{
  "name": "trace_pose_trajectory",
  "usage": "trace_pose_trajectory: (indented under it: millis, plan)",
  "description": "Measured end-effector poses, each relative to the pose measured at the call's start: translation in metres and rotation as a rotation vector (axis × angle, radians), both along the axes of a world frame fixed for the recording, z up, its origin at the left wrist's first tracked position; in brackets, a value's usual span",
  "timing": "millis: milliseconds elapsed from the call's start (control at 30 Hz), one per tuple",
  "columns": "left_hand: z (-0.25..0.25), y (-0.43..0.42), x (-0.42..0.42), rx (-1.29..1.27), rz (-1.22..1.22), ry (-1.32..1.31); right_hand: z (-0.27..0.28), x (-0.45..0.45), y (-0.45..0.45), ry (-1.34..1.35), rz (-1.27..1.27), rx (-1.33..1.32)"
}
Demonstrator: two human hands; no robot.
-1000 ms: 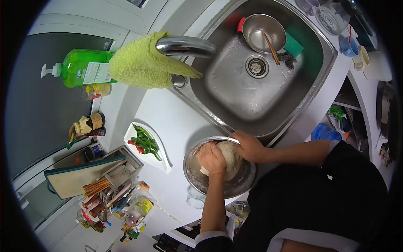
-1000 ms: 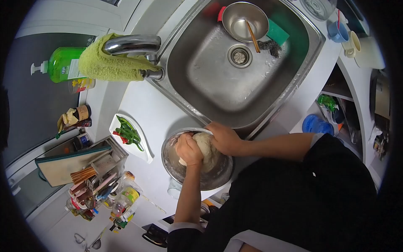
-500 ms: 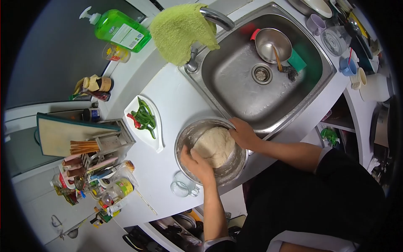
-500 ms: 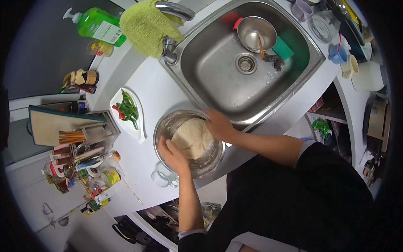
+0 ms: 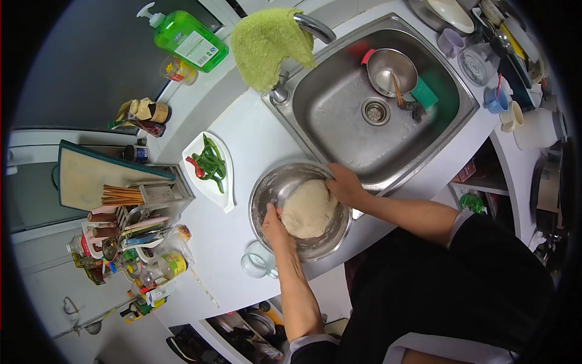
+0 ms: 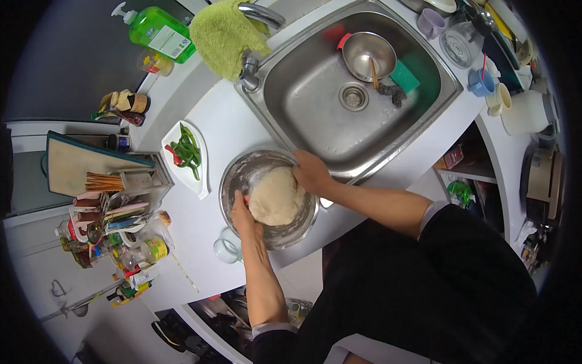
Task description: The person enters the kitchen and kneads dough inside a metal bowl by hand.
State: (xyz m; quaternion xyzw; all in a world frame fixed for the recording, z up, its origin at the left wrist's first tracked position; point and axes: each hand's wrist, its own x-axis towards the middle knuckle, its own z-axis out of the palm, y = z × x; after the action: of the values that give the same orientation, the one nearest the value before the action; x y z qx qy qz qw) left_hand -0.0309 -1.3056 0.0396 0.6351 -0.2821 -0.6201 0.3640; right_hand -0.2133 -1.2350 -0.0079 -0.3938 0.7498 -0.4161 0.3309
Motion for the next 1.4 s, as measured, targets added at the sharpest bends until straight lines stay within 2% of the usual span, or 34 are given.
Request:
trace_pose_trajectory:
  millis: [33,133,167,233,267,300,367,400,500,633,767,1033,1100,1133,1233,1267,1300,1367,1400]
  plan:
    - [0.006,0.007,-0.006,-0.001,0.002,0.002,0.001,-0.003,0.0,0.002,0.002,-0.001]
    - [0.006,0.028,-0.009,-0.448,-0.239,-0.42,0.007,-0.006,0.004,-0.03,0.014,0.044]
    - [0.004,0.034,-0.013,-0.447,-0.237,-0.424,0.011,-0.007,0.005,-0.072,0.013,0.061]
    - [0.009,0.043,-0.028,-0.609,-0.226,-0.794,0.013,-0.009,0.003,-0.11,0.014,0.076]
    - [0.015,0.046,-0.035,-0.497,-0.216,-0.783,0.012,-0.008,0.003,-0.077,0.03,0.053]
    - [0.009,0.048,-0.041,-0.495,-0.211,-0.785,0.01,-0.008,0.001,-0.046,0.045,0.031]
    - [-0.007,0.051,-0.046,-0.726,-0.185,-0.743,0.011,-0.011,0.0,-0.045,0.078,0.031]
    - [-0.009,0.048,-0.044,-0.703,-0.321,-0.848,0.011,-0.013,-0.004,-0.036,0.108,0.027]
    - [-0.02,0.028,-0.047,-0.579,-0.355,-0.916,0.011,-0.009,-0.003,0.023,0.059,0.014]
    - [-0.037,0.002,-0.043,-0.629,-0.447,-0.979,0.019,-0.011,-0.001,-0.058,0.077,0.102]
    - [-0.048,-0.013,-0.042,-0.582,-0.45,-1.041,0.022,-0.016,-0.003,-0.131,0.05,0.058]
    - [-0.034,-0.02,-0.04,-0.517,-0.522,-1.071,0.012,-0.006,0.002,0.002,0.039,0.024]
    - [-0.024,-0.019,-0.043,-0.53,-0.472,-0.883,0.015,-0.008,-0.002,-0.036,0.008,-0.023]
    - [-0.018,-0.021,-0.041,-0.542,-0.455,-0.874,0.017,-0.01,-0.003,-0.021,0.016,-0.036]
    - [0.015,-0.017,-0.019,-0.493,-0.603,-0.684,0.014,-0.008,-0.003,0.015,0.028,-0.02]
    - [0.032,-0.014,-0.018,-0.268,-0.612,-0.631,0.008,-0.009,-0.004,0.002,0.02,-0.039]
    - [0.039,-0.009,-0.02,-0.267,-0.603,-0.639,0.003,-0.008,-0.005,-0.012,0.008,-0.056]
    - [0.041,0.011,-0.035,-0.491,-0.877,-0.851,0.0,-0.01,-0.007,-0.025,0.011,-0.063]
    - [0.036,0.03,-0.048,-0.616,-0.775,-0.92,-0.002,-0.009,-0.006,-0.033,0.006,-0.064]
